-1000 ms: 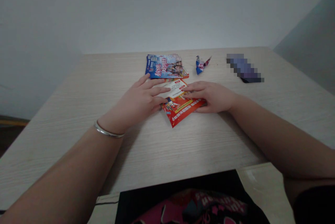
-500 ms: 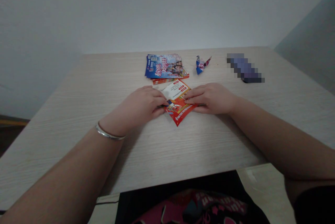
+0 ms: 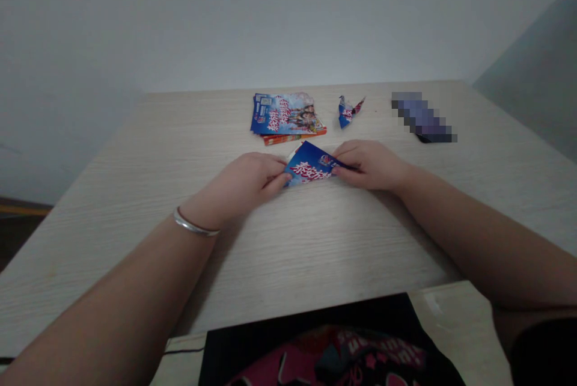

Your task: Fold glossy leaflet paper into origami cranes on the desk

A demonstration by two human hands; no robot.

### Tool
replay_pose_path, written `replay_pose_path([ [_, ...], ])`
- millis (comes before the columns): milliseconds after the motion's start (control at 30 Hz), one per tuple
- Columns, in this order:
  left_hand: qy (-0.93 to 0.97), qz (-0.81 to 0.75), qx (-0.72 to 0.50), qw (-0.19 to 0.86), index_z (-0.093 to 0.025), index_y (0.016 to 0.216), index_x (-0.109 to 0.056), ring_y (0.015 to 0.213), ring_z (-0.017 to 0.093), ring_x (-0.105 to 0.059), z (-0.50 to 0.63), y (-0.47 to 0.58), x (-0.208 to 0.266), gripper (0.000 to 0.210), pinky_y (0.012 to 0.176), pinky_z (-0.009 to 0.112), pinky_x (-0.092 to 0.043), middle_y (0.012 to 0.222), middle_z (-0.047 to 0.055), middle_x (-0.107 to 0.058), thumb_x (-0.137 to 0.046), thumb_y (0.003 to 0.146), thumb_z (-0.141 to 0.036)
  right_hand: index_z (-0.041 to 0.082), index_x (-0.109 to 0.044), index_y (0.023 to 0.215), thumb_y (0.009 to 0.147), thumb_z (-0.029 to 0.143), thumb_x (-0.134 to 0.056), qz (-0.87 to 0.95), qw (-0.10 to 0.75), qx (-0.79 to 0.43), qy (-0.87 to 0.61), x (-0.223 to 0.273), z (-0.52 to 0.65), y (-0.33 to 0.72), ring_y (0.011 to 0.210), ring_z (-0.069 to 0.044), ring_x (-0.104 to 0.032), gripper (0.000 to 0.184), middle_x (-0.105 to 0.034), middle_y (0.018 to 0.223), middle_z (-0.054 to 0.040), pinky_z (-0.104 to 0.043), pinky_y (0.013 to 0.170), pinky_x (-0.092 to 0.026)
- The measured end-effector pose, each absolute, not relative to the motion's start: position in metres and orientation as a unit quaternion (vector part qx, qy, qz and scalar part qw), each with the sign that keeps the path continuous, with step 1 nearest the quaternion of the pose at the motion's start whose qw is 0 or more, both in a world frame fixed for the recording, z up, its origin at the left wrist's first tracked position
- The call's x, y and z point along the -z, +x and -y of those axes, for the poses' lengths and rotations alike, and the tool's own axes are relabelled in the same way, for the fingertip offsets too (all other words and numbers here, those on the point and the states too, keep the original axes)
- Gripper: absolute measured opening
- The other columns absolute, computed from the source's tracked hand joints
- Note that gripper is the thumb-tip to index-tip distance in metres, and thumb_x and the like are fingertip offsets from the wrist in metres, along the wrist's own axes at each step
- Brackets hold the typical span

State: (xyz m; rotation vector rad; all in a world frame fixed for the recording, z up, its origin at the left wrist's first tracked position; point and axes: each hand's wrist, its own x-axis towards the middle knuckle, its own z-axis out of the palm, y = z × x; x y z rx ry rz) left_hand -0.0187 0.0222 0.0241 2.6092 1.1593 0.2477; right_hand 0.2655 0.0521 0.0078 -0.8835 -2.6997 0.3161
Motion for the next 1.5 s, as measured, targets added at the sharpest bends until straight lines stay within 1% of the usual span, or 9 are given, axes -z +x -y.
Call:
replay_pose_path([
  [133, 0.839, -0.493, -0.140, 0.183, -0.020, 0.070, -0.055, 0.057, 0.014, -0.047, -0.017, -0.014, -0.021, 0.032, 0.058, 0.030, -0.033, 0.062, 0.000, -0.056, -0.047, 0.096, -0.036, 0.019, -0.072, 0.088, 0.097, 0.048, -0.050, 0.860, 0.184, -0.169, -0.445, -0.009, -0.045, 0.252, 0.064, -0.016, -0.055, 0.037, -0.067, 0.073, -0.0033, -0.030, 0.061, -0.036],
  [267, 0.791, -0.542, -0.200, 0.203, -0.019, 0.080, -0.059, 0.064, 0.015, -0.054, -0.018, -0.011, -0.010, 0.025, 0.062, 0.030, -0.039, 0.073, 0.001, -0.063, -0.052, 0.094, -0.039, 0.020, -0.068, 0.083, 0.094, 0.048, -0.059, 0.783, 0.247, -0.205, -0.533, -0.002, -0.043, 0.236, 0.062, -0.014, -0.053, 0.032, -0.065, 0.069, -0.0008, -0.029, 0.059, -0.034],
  [467, 0.818, -0.528, -0.206, 0.096, -0.012, 0.142, -0.052, 0.115, 0.030, -0.061, -0.019, -0.009, 0.003, 0.053, 0.100, 0.046, -0.049, 0.131, 0.018, -0.064, -0.054, 0.096, -0.037, 0.020, -0.076, 0.091, 0.090, 0.039, -0.067, 0.788, 0.221, -0.172, -0.548, 0.005, -0.047, 0.224, 0.063, -0.015, -0.054, 0.021, -0.068, 0.071, -0.0018, -0.030, 0.058, -0.033],
  [567, 0.843, -0.513, -0.159, 0.033, -0.014, 0.139, -0.059, 0.126, 0.036, -0.055, -0.018, -0.012, 0.006, 0.049, 0.110, 0.056, -0.041, 0.136, 0.020, -0.063, -0.043, 0.102, -0.042, 0.021, -0.078, 0.098, 0.089, 0.036, -0.068, 0.790, 0.203, -0.160, -0.556, 0.002, -0.047, 0.224, 0.062, -0.015, -0.053, 0.020, -0.067, 0.070, -0.0015, -0.030, 0.057, -0.033],
  [700, 0.844, -0.518, -0.135, 0.030, -0.016, 0.128, -0.068, 0.130, 0.035, -0.054, -0.017, -0.014, 0.007, 0.051, 0.112, 0.055, -0.040, 0.137, 0.018, -0.065, -0.036, 0.104, -0.048, 0.020, -0.074, 0.094, 0.088, 0.035, -0.069, 0.778, 0.184, -0.169, -0.576, 0.001, -0.046, 0.226, 0.060, -0.015, -0.053, 0.017, -0.065, 0.069, -0.0004, -0.030, 0.057, -0.034],
  [1000, 0.819, -0.530, -0.194, 0.101, -0.014, 0.117, -0.066, 0.118, 0.034, -0.062, -0.023, -0.012, 0.009, 0.044, 0.108, 0.056, -0.045, 0.124, 0.016, -0.071, -0.059, 0.092, -0.050, 0.021, -0.064, 0.079, 0.086, 0.029, -0.068, 0.792, 0.254, -0.147, -0.535, 0.013, -0.055, 0.231, 0.072, -0.018, -0.058, 0.011, -0.069, 0.077, -0.0044, -0.033, 0.065, -0.042],
  [1133, 0.761, -0.522, -0.294, 0.249, -0.018, 0.113, -0.058, 0.100, 0.024, -0.069, -0.023, -0.009, 0.011, 0.036, 0.089, 0.041, -0.056, 0.113, 0.010, -0.073, -0.068, 0.086, -0.038, 0.022, -0.057, 0.073, 0.087, 0.035, -0.065, 0.815, 0.300, -0.121, -0.480, 0.018, -0.060, 0.233, 0.085, -0.022, -0.061, 0.021, -0.070, 0.086, -0.0077, -0.039, 0.080, -0.047],
  [1300, 0.718, -0.515, -0.322, 0.340, -0.019, 0.122, -0.053, 0.084, 0.018, -0.071, -0.021, -0.007, 0.008, 0.041, 0.071, 0.032, -0.056, 0.101, 0.006, -0.075, -0.068, 0.085, -0.029, 0.023, -0.056, 0.085, 0.083, 0.041, -0.071, 0.741, 0.356, -0.263, -0.505, 0.021, -0.059, 0.231, 0.074, -0.017, -0.059, 0.023, -0.067, 0.082, -0.0022, -0.034, 0.068, -0.046],
  [1500, 0.767, -0.512, -0.286, 0.260, -0.019, 0.128, -0.060, 0.094, 0.022, -0.071, -0.018, -0.010, 0.000, 0.039, 0.085, 0.038, -0.055, 0.112, 0.008, -0.076, -0.063, 0.092, -0.033, 0.024, -0.055, 0.102, 0.074, 0.032, -0.075, 0.687, 0.409, -0.411, -0.439, 0.022, -0.057, 0.226, 0.070, -0.014, -0.060, 0.035, -0.064, 0.079, 0.0021, -0.028, 0.062, -0.049],
])
